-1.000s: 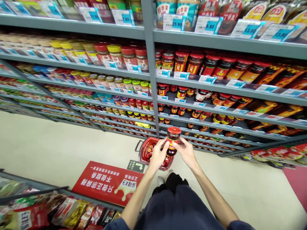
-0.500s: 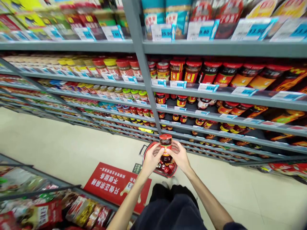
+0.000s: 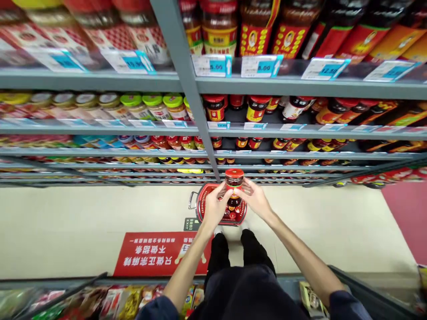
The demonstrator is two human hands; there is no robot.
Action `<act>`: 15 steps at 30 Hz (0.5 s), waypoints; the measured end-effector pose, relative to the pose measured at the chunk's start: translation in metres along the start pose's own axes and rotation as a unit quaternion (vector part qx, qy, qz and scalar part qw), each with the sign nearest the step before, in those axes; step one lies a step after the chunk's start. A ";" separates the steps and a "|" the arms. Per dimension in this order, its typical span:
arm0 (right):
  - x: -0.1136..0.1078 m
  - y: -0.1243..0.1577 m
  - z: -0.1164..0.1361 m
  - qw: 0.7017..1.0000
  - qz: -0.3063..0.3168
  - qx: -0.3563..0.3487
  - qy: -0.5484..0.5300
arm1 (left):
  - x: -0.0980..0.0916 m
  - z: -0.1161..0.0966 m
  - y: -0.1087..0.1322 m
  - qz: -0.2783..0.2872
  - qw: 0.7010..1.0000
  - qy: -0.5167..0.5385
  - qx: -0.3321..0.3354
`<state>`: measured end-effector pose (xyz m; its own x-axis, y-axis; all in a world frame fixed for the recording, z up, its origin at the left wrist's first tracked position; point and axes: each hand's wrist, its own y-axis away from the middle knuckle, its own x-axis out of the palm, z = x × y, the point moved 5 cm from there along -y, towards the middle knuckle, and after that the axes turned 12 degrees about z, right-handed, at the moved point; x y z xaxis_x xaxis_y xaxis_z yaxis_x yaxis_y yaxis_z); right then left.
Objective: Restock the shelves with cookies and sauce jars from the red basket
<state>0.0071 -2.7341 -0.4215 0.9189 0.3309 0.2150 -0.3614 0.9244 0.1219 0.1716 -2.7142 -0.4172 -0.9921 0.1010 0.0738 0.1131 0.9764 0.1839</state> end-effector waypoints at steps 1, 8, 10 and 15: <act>0.001 -0.007 -0.002 1.000 -0.007 -0.007 0.013 | -0.005 0.003 -0.008 0.015 1.000 -0.004 0.011; -0.001 -0.051 -0.004 0.975 -0.054 -0.089 0.197 | -0.028 0.015 -0.060 0.063 0.995 0.009 0.075; -0.003 -0.061 -0.002 0.971 -0.057 -0.104 0.208 | -0.031 0.012 -0.074 0.069 0.993 0.002 0.099; -0.013 -0.081 0.012 0.960 -0.044 -0.162 0.225 | -0.029 -0.004 -0.101 0.102 0.980 -0.048 0.163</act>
<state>0.0229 -2.8154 -0.4227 0.9452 0.2298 -0.2321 -0.2781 0.9388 -0.2030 0.1891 -2.8169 -0.4343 -0.9527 0.3035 -0.0185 0.3027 0.9413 -0.1492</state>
